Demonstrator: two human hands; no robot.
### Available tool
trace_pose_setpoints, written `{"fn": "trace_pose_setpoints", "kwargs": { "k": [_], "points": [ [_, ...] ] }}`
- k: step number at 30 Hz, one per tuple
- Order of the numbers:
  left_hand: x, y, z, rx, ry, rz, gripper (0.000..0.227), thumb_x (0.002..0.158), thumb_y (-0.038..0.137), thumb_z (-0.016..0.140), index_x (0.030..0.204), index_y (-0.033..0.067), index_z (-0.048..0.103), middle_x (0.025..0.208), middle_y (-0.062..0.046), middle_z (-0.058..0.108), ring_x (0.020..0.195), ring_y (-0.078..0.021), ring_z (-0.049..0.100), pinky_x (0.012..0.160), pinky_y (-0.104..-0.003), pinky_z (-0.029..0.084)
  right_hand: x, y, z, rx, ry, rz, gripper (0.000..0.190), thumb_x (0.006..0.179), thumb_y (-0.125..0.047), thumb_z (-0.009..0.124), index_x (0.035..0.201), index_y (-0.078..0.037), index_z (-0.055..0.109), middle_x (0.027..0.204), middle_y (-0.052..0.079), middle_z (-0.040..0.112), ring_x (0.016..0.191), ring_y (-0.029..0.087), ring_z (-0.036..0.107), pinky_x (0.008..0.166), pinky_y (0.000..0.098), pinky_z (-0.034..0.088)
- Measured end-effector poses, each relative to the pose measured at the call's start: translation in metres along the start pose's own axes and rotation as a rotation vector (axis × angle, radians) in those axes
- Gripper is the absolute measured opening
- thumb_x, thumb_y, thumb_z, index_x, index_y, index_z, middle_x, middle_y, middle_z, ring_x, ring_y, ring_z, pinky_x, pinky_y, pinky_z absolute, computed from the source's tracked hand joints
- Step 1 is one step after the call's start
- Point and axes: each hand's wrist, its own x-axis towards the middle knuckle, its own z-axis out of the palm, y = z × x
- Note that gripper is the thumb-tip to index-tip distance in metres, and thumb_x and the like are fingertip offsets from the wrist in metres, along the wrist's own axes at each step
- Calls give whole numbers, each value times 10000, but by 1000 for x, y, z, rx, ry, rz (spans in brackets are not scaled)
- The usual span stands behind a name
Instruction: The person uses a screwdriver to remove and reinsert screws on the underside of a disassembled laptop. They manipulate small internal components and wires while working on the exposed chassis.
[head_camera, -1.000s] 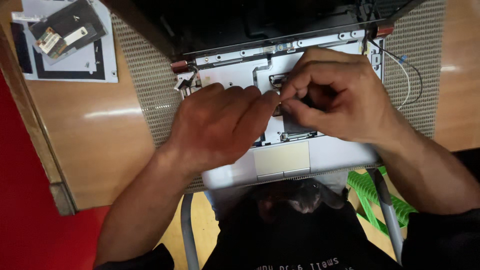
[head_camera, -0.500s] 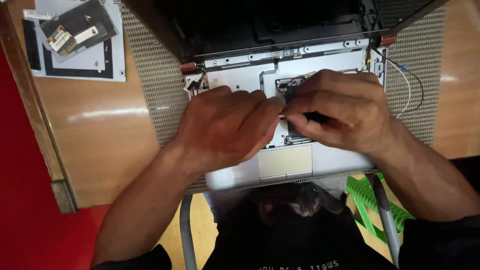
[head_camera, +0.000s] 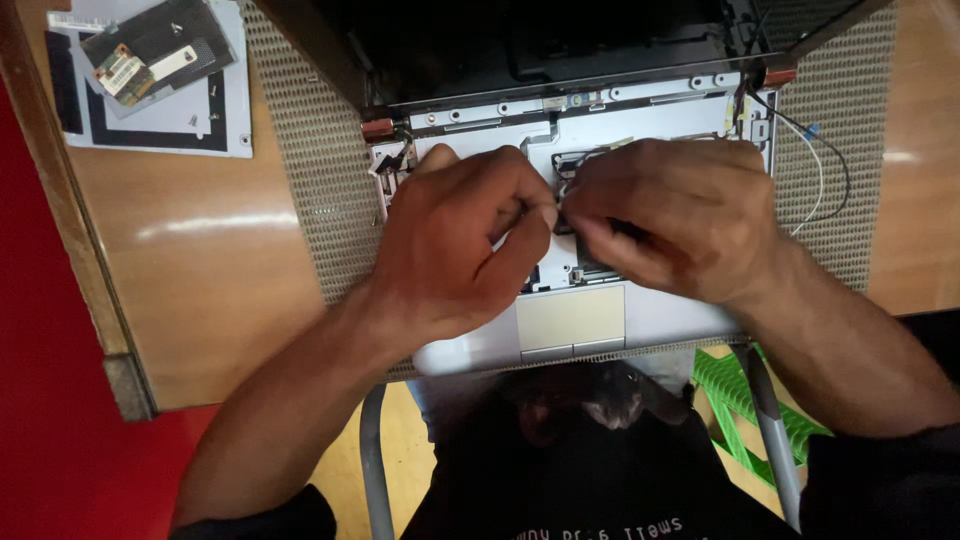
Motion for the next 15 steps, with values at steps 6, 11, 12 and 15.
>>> {"fn": "trace_pose_setpoints", "kwargs": {
  "k": [6,11,12,15],
  "points": [
    [0,-1,2,-9,-40,-53,65,868,129,467,850,141,528,609,97,518,548,-152,494,812,-375,343,-3,-1,0,-195,20,-72,148,1012,-90,744,893,-2,742,887,153,747,715,268,707,554,395,542],
    [-1,-2,5,58,-16,0,29,874,127,481,862,122,507,658,31,580,598,-223,550,779,-414,336,-4,1,4,-256,62,-151,106,957,3,848,902,-21,761,820,115,751,655,217,687,516,348,536],
    [-1,-2,6,78,-15,10,32,876,134,485,868,120,512,651,21,585,603,-238,563,774,-424,339,-4,1,4,-249,60,-164,114,951,22,860,893,-15,770,800,116,747,651,211,695,520,337,553],
    [-1,-2,5,84,-5,23,23,858,118,495,851,119,516,699,15,630,616,-261,578,777,-433,339,0,1,0,-242,7,-184,81,967,19,835,920,-10,775,801,97,713,628,192,652,516,346,546]
  ]
}}
